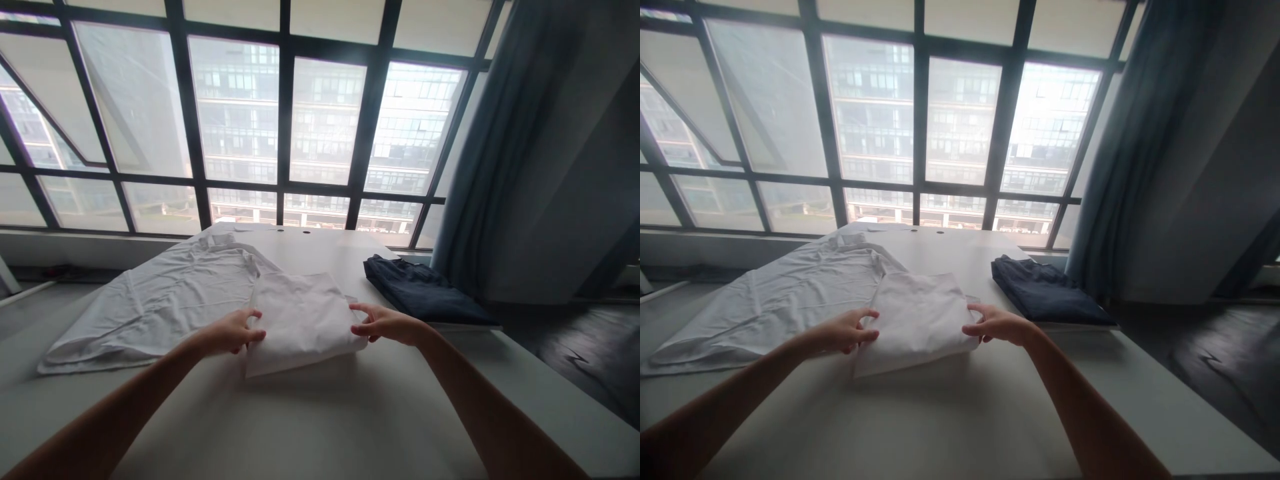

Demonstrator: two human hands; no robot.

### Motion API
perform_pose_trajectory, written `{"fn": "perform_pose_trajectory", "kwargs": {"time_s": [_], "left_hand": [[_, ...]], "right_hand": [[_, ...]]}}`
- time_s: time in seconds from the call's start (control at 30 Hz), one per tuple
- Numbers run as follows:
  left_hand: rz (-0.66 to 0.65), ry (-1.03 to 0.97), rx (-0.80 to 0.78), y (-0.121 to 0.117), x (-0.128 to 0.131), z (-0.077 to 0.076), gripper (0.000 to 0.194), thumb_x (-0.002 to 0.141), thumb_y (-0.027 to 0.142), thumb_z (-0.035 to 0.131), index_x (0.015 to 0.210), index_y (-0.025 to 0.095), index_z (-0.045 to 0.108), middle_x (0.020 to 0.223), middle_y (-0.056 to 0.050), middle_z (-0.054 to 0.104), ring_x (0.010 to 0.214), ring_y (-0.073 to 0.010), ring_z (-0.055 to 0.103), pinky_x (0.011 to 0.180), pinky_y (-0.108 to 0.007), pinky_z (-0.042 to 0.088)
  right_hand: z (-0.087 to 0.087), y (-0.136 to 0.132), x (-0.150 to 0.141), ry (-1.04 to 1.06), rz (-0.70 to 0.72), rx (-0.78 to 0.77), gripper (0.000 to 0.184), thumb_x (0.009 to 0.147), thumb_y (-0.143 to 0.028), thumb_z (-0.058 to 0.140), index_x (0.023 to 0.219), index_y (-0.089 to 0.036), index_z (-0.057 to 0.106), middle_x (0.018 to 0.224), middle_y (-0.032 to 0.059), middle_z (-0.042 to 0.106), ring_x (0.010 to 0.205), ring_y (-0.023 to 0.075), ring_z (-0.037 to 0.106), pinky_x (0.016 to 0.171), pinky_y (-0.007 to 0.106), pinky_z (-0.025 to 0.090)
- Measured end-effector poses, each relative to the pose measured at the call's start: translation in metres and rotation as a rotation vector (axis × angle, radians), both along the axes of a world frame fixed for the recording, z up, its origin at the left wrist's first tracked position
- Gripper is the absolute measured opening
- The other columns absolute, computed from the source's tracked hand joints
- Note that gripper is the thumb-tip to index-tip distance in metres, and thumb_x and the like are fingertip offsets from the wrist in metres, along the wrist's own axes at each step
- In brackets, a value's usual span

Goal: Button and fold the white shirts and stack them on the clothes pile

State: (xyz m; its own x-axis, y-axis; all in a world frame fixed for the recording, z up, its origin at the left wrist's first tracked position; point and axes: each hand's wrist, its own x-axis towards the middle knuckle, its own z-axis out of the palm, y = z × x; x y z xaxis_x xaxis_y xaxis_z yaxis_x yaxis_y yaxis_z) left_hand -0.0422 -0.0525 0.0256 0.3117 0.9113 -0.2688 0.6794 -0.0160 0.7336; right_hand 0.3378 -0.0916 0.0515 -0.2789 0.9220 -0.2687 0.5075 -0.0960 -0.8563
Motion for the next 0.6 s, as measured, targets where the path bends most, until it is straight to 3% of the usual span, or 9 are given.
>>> {"fn": "perform_pose_trajectory", "kwargs": {"time_s": [0.17, 0.27, 0.37, 0.43, 0.53, 0.6], "left_hand": [[-0.008, 0.11, 0.017, -0.002, 0.007, -0.003, 0.073, 0.07, 0.038, 0.071, 0.136, 0.011, 0.057, 0.064, 0.001, 0.061, 0.049, -0.0171, 0.058, 0.043, -0.023, 0.04], [-0.045, 0.27, 0.098, -0.008, 0.013, 0.004, 0.065, 0.074, 0.035, 0.072, 0.134, 0.013, 0.061, 0.075, -0.004, 0.07, 0.063, -0.0229, 0.068, 0.056, -0.028, 0.05], [-0.071, 0.502, 0.403, -0.02, 0.025, 0.013, 0.036, 0.081, 0.036, 0.072, 0.111, 0.017, 0.074, 0.089, -0.01, 0.076, 0.089, -0.0292, 0.073, 0.08, -0.035, 0.053], [-0.121, 0.523, 0.631, -0.028, 0.037, 0.013, 0.029, 0.09, 0.041, 0.065, 0.104, 0.018, 0.076, 0.097, -0.012, 0.077, 0.101, -0.0297, 0.07, 0.089, -0.037, 0.052], [-0.32, 0.352, 0.848, -0.034, 0.06, -0.003, 0.046, 0.1, 0.047, 0.048, 0.131, 0.017, 0.066, 0.131, -0.015, 0.068, 0.125, -0.0283, 0.06, 0.106, -0.041, 0.046], [-0.43, 0.29, 0.864, -0.033, 0.071, -0.02, 0.059, 0.102, 0.051, 0.041, 0.15, 0.016, 0.048, 0.155, -0.016, 0.047, 0.144, -0.0282, 0.043, 0.118, -0.045, 0.034]], "right_hand": [[-0.019, 0.003, -0.007, -0.2, 0.011, 0.025, 0.097, 0.07, -0.037, 0.087, 0.152, -0.014, 0.043, 0.077, 0.0019, 0.069, 0.063, 0.017, 0.066, 0.06, 0.026, 0.053], [-0.021, 0.001, -0.017, -0.515, 0.05, 0.094, 0.083, 0.067, -0.029, 0.086, 0.143, -0.018, 0.055, 0.088, 0.0085, 0.073, 0.078, 0.0259, 0.071, 0.069, 0.034, 0.057], [-0.015, -0.006, -0.037, -0.807, -0.009, 0.395, 0.066, 0.069, -0.023, 0.083, 0.132, -0.021, 0.065, 0.115, 0.0144, 0.072, 0.109, 0.0349, 0.067, 0.092, 0.043, 0.055], [-0.014, -0.011, -0.057, -0.852, -0.059, 0.64, 0.06, 0.079, -0.023, 0.075, 0.137, -0.019, 0.062, 0.127, 0.0161, 0.067, 0.12, 0.035, 0.062, 0.101, 0.046, 0.05], [-0.027, -0.011, -0.092, -0.737, 0.014, 0.92, 0.056, 0.094, -0.031, 0.061, 0.146, -0.015, 0.053, 0.145, 0.0172, 0.056, 0.135, 0.0317, 0.05, 0.114, 0.048, 0.038], [-0.043, -0.007, -0.108, -0.673, 0.133, 0.934, 0.056, 0.1, -0.036, 0.051, 0.151, -0.013, 0.047, 0.154, 0.0166, 0.047, 0.144, 0.0293, 0.039, 0.121, 0.049, 0.027]]}}
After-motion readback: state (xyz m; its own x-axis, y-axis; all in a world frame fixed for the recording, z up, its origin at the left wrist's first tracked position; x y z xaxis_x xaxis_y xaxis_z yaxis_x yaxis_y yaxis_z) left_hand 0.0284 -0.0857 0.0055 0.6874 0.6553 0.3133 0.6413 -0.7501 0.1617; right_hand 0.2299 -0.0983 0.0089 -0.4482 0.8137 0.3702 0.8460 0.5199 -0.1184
